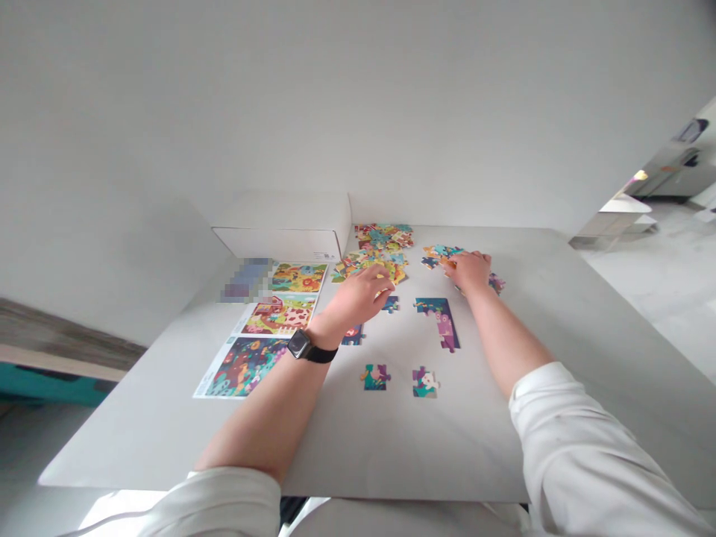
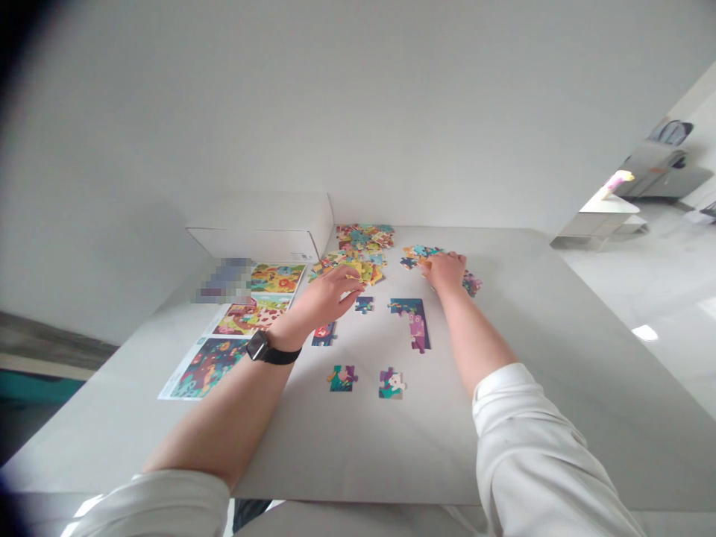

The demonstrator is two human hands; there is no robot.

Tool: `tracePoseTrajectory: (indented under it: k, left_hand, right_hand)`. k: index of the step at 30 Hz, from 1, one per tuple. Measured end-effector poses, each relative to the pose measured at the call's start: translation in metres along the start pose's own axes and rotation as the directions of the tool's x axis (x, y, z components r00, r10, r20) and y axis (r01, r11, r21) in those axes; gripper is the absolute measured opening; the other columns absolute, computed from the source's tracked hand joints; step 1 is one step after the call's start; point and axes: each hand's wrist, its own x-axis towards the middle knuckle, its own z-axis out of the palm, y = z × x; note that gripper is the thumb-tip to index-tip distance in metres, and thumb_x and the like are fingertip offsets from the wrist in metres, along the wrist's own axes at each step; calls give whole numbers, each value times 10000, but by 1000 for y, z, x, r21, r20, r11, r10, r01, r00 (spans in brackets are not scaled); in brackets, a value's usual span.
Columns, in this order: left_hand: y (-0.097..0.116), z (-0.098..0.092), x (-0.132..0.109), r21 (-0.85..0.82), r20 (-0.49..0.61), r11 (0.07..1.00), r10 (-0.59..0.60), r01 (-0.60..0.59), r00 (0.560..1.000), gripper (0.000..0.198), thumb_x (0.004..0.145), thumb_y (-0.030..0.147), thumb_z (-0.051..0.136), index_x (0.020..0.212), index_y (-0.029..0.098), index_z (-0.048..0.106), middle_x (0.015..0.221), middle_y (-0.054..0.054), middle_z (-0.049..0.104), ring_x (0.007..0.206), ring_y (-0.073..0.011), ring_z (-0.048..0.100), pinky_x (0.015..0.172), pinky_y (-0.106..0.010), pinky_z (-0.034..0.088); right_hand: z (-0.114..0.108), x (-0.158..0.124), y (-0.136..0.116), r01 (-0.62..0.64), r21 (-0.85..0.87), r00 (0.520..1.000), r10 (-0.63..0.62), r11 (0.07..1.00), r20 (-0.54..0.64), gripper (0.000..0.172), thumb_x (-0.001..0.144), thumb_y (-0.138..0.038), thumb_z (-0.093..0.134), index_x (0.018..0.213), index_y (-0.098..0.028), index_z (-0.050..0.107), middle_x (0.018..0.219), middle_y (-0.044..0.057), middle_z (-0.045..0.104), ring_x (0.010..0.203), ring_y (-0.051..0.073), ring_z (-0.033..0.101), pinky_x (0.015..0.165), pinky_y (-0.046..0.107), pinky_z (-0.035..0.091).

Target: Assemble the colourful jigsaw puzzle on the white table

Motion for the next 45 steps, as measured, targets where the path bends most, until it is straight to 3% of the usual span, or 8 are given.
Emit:
tracePoseTrajectory:
  k: [9,14,22,27,34,37,40,45]
  left_hand:
    - [19,-13,1,-46,-53,997,55,-57,997,250,1072,241,542,1093,232,791,1368,-104,680,1238,-253,691,1066,-384,576]
    - [22,-15,1,-47,-56,997,61,-63,997,261,1081,255,534,1096,230,794,1383,-107,680,1246,-258,692,1081,-396,575]
    - [17,-18,1,-48,-70,997,52,-55,996,261,1071,252,541,1117,228,797,1393,-114,668,1233,-262,697,1061,-402,586]
    - [15,-15,1,-51,-52,998,43,-46,998,255,1064,237,547,1120,231,795,1372,-114,687,1258,-266,686,1075,-407,581]
    - [10,-7,1,-151,-56,987,-58,49,997,249,1046,268,603,1235,229,760,1280,-103,753,1218,-269,703,1087,-418,567]
    - [7,-1,4,-327,-60,923,-237,205,970,300,1036,338,641,1300,220,721,1207,-83,785,1037,-218,749,939,-335,599]
    - [4,7,7,-524,19,789,-365,320,931,347,1011,417,680,1283,203,712,1084,-63,801,859,-172,746,773,-275,592]
    - [-1,16,10,-728,218,536,-410,428,885,265,943,393,771,1092,183,705,822,-20,753,678,-144,711,626,-248,579]
  right_hand:
    - [2,2,-1,35,9,998,-35,999,-44,393,988,-460,612,1177,-199,838,1260,191,768,1215,399,596,1002,503,377]
    - [0,5,3,20,35,996,-16,999,-87,409,1031,-355,491,1081,-189,862,1127,190,791,1102,368,632,975,493,386]
    - [-10,7,30,4,345,966,85,939,-243,420,1020,-354,474,1103,-170,843,1098,171,814,1017,317,688,927,411,478]
    - [-8,5,27,-36,579,983,132,815,-126,403,980,-471,580,1063,-173,839,974,116,832,892,280,729,820,363,518]
    - [-22,0,9,-7,700,1000,8,715,2,475,944,-643,631,929,-208,822,827,63,793,795,248,694,753,354,529]
    - [-41,-9,-19,91,827,981,-193,554,22,505,899,-720,688,961,-238,828,912,53,807,848,247,706,798,364,559]
    - [-57,-24,-55,165,862,925,-378,479,33,493,894,-722,714,950,-248,839,939,51,807,873,244,713,826,364,558]
    - [-63,-41,-84,146,893,885,-459,427,75,517,875,-742,736,966,-246,851,898,47,801,855,240,722,816,360,557]
